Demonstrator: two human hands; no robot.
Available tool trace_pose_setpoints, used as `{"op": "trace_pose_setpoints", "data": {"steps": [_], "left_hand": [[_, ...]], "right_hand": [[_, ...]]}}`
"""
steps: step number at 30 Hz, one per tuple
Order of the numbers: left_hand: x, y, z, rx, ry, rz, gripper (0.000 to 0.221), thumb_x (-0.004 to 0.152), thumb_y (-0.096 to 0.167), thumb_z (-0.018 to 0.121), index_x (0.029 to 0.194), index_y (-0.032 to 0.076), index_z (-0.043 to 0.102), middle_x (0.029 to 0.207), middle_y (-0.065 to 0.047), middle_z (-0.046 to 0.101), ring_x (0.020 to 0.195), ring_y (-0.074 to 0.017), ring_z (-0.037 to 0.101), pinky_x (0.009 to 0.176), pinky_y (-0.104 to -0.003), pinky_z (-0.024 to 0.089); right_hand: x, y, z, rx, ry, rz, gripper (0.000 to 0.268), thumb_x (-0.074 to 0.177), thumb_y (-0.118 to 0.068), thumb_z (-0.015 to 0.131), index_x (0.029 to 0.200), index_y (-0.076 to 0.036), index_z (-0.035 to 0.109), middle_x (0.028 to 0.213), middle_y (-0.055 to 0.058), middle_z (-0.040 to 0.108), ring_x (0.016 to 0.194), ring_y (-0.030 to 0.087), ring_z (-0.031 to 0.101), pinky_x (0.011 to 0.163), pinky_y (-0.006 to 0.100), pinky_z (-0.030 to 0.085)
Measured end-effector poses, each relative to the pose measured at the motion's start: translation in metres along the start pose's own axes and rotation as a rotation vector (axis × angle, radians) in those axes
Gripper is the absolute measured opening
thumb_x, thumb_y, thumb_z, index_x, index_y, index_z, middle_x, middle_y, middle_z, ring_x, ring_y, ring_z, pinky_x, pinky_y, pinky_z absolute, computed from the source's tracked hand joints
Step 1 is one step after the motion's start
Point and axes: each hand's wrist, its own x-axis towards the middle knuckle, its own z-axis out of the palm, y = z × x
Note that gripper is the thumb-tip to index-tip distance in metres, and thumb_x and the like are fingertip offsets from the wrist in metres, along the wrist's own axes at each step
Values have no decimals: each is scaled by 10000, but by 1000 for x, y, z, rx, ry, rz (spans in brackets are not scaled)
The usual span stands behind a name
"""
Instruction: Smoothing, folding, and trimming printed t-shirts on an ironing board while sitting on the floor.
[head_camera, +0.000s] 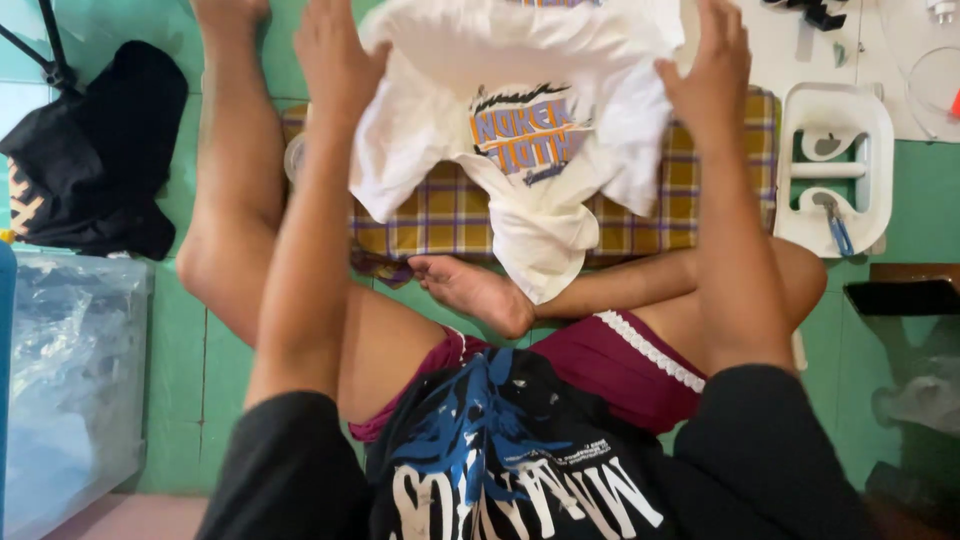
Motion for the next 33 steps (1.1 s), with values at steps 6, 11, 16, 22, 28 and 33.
{"op": "trace_pose_setpoints", "data": {"steps": [6, 11, 16, 22, 28, 33], "left_hand": [[-108, 46, 21, -408, -760, -334, 483, 967, 520, 604, 721, 142, 778, 662, -121, 723, 799, -434, 731, 726, -537, 529], [-144, 119, 34, -510, -812, -487, 728, 878, 766, 555, 774, 83, 784, 772, -201, 741, 908, -443, 730, 808, -546, 553], [-154, 127, 89, -491, -521, -417, 483, 841, 559, 747, 857, 76, 740, 807, -171, 738, 866, -454, 731, 725, -578, 581], [-153, 69, 101, -1130, -134, -697, 305, 953, 169, 639, 989, -127, 700, 778, -220, 672, 733, -303, 663, 710, -484, 536], [-123, 32, 32, -1794, 55, -1276, 533, 895, 130, 688, 1356, -21, 466, 1284, -233, 500, 1099, -485, 633, 831, -699, 578], [-150, 26, -28, -1008, -307, -463, 409, 1066, 76, 349, 1261, -173, 608, 1393, -452, 458, 1404, -518, 369, 1211, -601, 199]], "right_hand": [[-48, 74, 64, 114, -489, 189, 618, 1078, -622, 545, 667, -205, 743, 588, 66, 675, 619, 272, 710, 660, 369, 540], [-82, 50, 109, 259, -681, 350, 648, 976, -682, 568, 868, -83, 791, 715, 131, 746, 616, 256, 743, 638, 342, 582], [-84, 86, 169, 178, -372, 248, 368, 822, -453, 806, 825, -92, 739, 692, 109, 705, 767, 344, 732, 686, 418, 552], [-80, 140, 165, 1520, -97, 764, 273, 774, -120, 651, 1034, -127, 571, 953, 21, 648, 837, 235, 766, 865, 403, 644], [-86, 89, 77, 1591, 162, 818, 299, 817, -174, 755, 1096, -74, 718, 1082, 110, 749, 977, 250, 768, 858, 347, 644], [-86, 155, 100, 1026, 123, 377, 438, 900, -106, 833, 1273, -86, 604, 1152, 24, 635, 1083, 163, 651, 905, 244, 579]]}}
